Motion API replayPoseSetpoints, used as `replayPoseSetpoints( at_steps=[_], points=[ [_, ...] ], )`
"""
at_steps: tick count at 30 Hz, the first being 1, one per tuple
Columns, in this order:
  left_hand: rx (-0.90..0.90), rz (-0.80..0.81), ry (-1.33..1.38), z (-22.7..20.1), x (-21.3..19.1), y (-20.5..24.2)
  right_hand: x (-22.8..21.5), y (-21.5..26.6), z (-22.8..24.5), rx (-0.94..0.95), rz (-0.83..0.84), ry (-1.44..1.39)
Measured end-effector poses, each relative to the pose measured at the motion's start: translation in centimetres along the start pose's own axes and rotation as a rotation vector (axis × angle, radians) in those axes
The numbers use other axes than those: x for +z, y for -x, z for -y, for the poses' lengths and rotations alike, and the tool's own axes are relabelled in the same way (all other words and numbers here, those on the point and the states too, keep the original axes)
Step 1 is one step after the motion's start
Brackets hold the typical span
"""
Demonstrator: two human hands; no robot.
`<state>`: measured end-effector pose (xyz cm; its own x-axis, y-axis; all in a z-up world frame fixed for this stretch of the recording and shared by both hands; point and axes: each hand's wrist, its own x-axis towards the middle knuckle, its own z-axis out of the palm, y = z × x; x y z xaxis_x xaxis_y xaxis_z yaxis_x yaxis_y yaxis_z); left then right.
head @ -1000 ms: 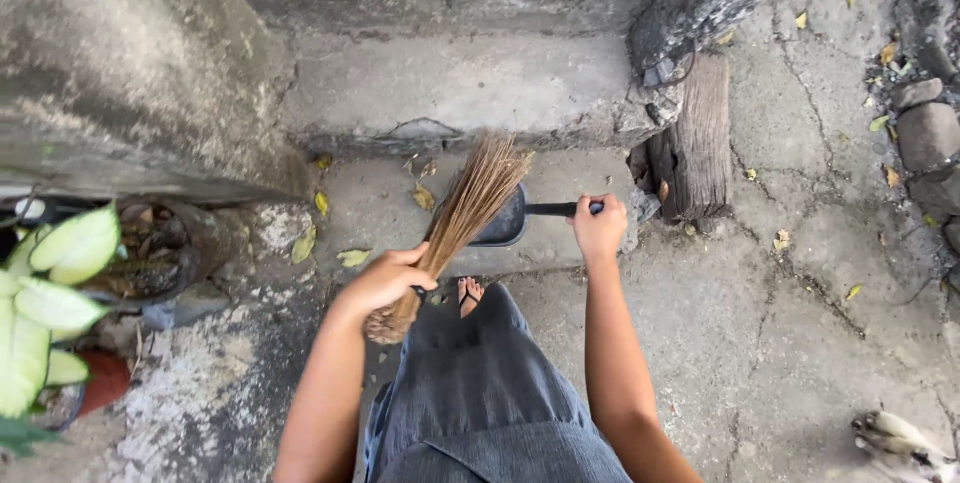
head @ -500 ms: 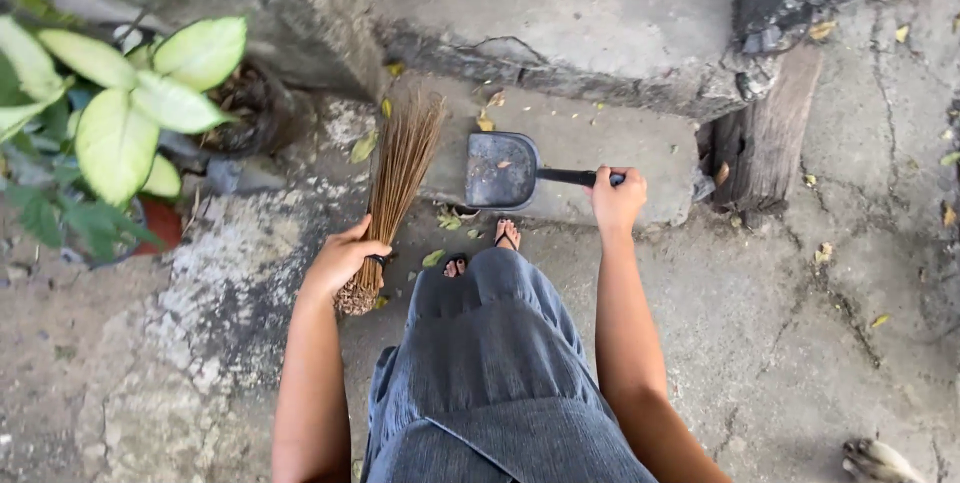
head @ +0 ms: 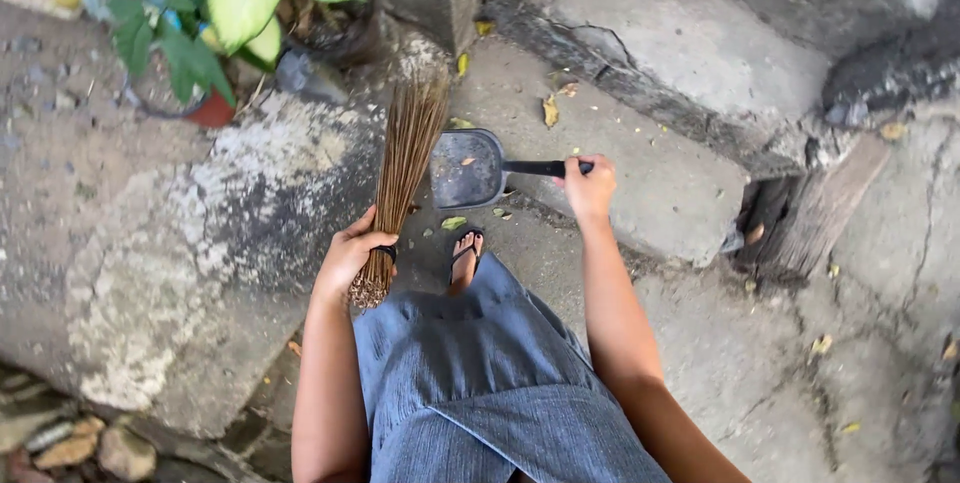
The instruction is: Sweeping concrete stairs with a stick broom and collecting the debris into a dustpan.
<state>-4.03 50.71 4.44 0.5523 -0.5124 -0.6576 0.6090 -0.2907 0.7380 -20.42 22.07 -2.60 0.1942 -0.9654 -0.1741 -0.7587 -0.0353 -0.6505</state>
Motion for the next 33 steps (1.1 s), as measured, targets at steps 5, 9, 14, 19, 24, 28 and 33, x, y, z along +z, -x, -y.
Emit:
replayPoseSetpoints(
  at_steps=[5, 9, 14, 19, 24, 28, 33],
  points=[
    [-0.015, -0.201, 0.096, 4.4, -1.2, 4.7, 1.9, 2.6, 2.2, -0.165, 0.166, 0.011],
    [-0.028, -0.417, 0.248, 9.3, -3.7, 8.7, 6.3, 4.6, 2.7, -0.260, 0.280, 0.047],
    [-0.017, -0.647, 0.460, 14.6, -6.7, 15.4, 9.0, 9.3, 5.7, -0.383, 0.422, 0.003],
    [0.026, -0.836, 0.657, 20.9, -9.9, 21.3, 11.5, 18.4, 9.3, -0.482, 0.572, -0.108],
    [0.065, -0.972, 0.868, 24.9, -13.1, 28.8, 16.9, 27.2, 9.9, -0.700, 0.584, 0.019],
    [0.062, -1.009, 0.969, 29.4, -17.1, 33.9, 21.7, 35.7, 10.7, -0.784, 0.691, -0.278],
    [0.072, -1.107, 1.120, 35.9, -23.6, 36.6, 27.2, 48.3, 11.6, -0.913, 0.787, -0.360]
  ],
)
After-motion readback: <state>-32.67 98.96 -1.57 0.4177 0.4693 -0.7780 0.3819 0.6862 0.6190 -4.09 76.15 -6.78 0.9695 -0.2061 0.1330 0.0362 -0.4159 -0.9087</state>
